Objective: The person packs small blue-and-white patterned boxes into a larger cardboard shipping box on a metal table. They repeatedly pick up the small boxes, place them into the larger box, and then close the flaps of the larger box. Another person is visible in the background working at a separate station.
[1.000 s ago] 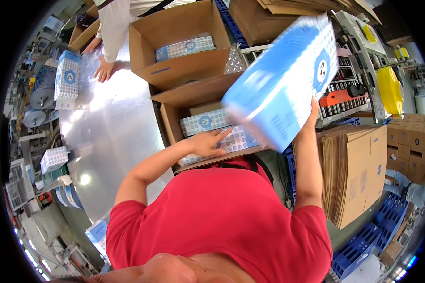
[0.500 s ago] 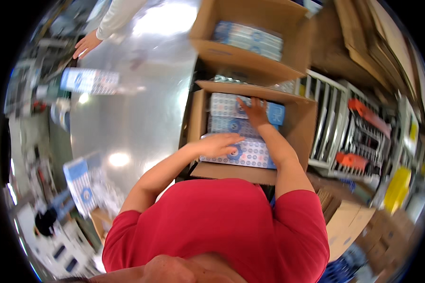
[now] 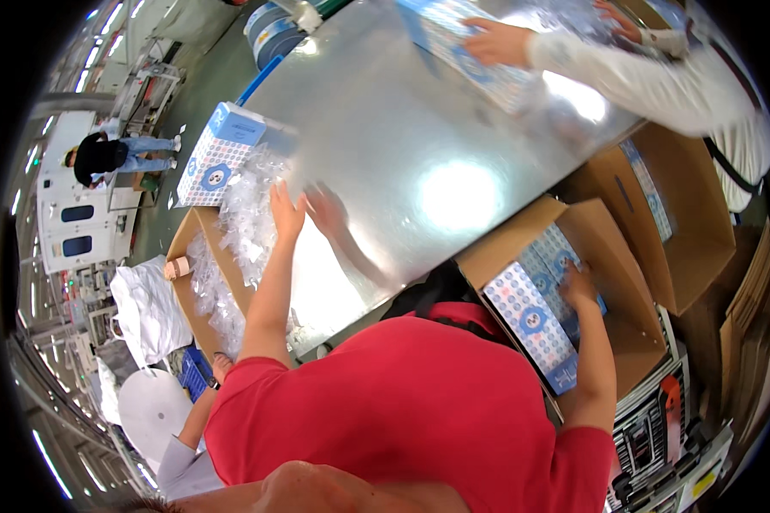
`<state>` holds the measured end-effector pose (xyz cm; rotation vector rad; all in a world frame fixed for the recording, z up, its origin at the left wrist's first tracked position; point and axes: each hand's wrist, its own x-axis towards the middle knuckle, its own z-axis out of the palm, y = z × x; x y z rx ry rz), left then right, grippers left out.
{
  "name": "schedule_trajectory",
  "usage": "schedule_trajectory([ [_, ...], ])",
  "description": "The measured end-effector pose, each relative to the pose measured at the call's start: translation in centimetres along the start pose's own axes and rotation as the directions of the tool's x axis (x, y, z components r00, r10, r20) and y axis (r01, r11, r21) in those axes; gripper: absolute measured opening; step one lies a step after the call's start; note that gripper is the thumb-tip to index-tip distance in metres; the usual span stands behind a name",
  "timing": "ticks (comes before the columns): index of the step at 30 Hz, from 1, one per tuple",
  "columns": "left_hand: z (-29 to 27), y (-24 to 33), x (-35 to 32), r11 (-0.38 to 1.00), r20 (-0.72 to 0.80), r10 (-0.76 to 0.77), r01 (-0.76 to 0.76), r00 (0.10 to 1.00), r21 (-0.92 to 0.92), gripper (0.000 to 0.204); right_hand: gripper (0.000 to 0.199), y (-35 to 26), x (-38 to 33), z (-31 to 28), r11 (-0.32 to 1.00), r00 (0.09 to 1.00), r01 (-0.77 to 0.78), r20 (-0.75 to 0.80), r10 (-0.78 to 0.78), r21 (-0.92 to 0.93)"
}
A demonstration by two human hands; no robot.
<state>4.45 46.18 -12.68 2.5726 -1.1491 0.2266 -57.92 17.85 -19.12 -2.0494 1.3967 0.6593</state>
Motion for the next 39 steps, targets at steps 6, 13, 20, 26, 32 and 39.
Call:
schedule_trajectory([
  [6, -0.4, -6.9, 13.5, 0.964, 0.051, -0.152, 0.137, 0.987, 0.228, 0.077, 0.061, 3.2, -2.9, -0.7, 0.986, 0.978, 0.006, -0.207, 0.028, 0.164],
  [13, 3.1, -6.4, 13.8, 0.933, 0.123, -0.35, 0.333, 0.929, 0.139, 0.051, 0.058, 3.2, -7.2, -0.5, 0.979, 0.986, -0.082, -0.125, 0.106, 0.186],
  [20, 1.8, -1.9, 4.3, 0.948, -0.092, -0.008, -0.022, 0.996, -0.317, 0.04, 0.039, -7.3, -5.7, -8.2, 0.959, 0.891, 0.219, -0.364, -0.272, -0.181],
  [26, -8.5, 6.1, 5.0, -0.273, 0.286, -0.096, 0.251, 0.953, -0.929, 0.024, 0.024, -27.0, -7.4, -13.8, 0.538, 0.719, 0.695, -0.454, -0.527, 0.476],
  [32, -9.7, 23.3, -2.2, -0.343, 0.549, 0.351, 0.65, 0.758, -0.678, 0.03, 0.034, -32.9, -7.7, -12.1, 0.09, 0.748, 0.453, -0.323, -0.58, 0.887],
  [39, -7.1, 31.1, -6.6, 0.029, 0.607, 0.276, 0.625, 0.745, -0.78, 0.023, 0.012, -20.4, -11.9, -10.4, -0.469, 0.95, 0.103, -0.226, -0.214, 0.877],
])
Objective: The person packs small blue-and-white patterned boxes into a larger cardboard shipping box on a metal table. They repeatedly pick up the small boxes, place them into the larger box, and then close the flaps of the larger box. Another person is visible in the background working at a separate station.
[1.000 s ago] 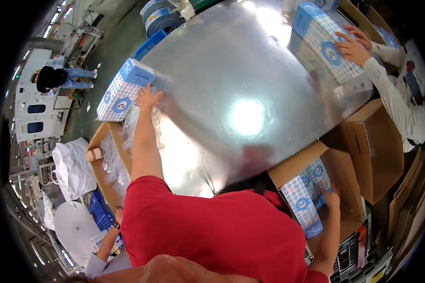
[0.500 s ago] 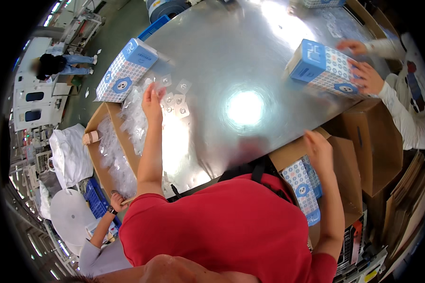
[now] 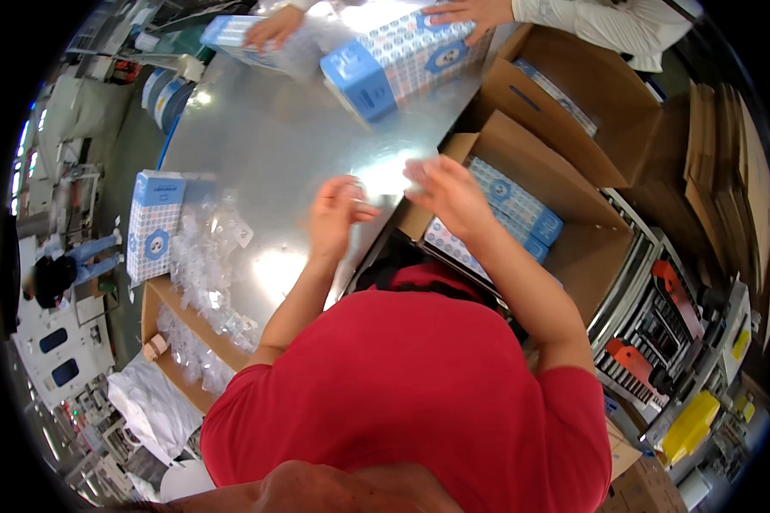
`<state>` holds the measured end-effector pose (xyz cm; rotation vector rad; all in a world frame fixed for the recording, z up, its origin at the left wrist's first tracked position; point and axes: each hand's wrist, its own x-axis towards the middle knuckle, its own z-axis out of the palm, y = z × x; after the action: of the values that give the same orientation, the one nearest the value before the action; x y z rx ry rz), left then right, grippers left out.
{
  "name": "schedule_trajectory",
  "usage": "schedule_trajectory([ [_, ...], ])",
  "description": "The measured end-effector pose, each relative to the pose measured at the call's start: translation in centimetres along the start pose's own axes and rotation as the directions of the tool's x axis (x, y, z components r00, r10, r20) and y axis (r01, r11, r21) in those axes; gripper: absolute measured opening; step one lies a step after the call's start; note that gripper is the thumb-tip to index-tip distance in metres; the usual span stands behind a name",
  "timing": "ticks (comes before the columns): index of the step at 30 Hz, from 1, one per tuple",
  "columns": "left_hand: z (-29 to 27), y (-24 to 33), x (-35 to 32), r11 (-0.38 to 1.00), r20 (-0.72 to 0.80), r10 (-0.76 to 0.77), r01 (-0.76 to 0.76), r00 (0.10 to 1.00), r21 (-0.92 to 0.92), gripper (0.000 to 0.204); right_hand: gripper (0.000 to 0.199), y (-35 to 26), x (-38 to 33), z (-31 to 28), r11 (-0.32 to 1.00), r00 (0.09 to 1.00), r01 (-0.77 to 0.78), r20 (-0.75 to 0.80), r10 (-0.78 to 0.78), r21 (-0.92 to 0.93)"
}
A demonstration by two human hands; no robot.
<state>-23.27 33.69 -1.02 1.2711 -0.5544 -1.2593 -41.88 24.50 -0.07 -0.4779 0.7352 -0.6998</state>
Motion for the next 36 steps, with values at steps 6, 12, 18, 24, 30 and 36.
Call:
schedule_trajectory([
  [6, 1.6, -1.5, 1.6, 0.975, 0.283, -0.108, 0.045, 0.953, 0.219, 0.024, 0.006, 0.1, -1.6, -6.0, 0.914, 0.974, 0.124, -0.13, -0.187, -0.386],
  [12, -29.4, 0.7, 6.1, 0.138, -0.295, 0.676, 0.277, 0.675, 0.951, 0.037, 0.029, -1.8, -3.2, -16.9, 0.984, 0.91, 0.004, -0.408, -0.077, -0.177],
  [18, -32.4, 0.6, 8.9, -0.092, -0.445, 0.374, 0.51, 0.814, 0.855, 0.039, 0.027, 1.0, -0.4, -23.9, 0.985, 0.839, -0.108, -0.544, 0.017, -0.136],
  [24, -37.4, 0.9, 10.0, 0.235, -0.375, 0.743, 0.309, 0.554, 0.922, 0.033, 0.027, 1.6, -2.1, -24.7, 0.968, 0.818, -0.166, -0.574, 0.029, -0.188],
  [30, -9.8, 4.7, 11.5, 0.253, 0.266, 0.67, -0.551, 0.693, 0.795, 0.022, 0.029, 3.6, 0.6, -26.7, 0.93, 0.779, -0.247, -0.627, 0.023, -0.273],
  [36, 17.1, -9.5, 11.5, 0.011, 0.907, -0.017, -0.907, 0.42, 0.42, 0.019, 0.022, 8.4, 4.6, -34.3, 0.786, 0.831, -0.165, -0.513, -0.215, -0.596],
])
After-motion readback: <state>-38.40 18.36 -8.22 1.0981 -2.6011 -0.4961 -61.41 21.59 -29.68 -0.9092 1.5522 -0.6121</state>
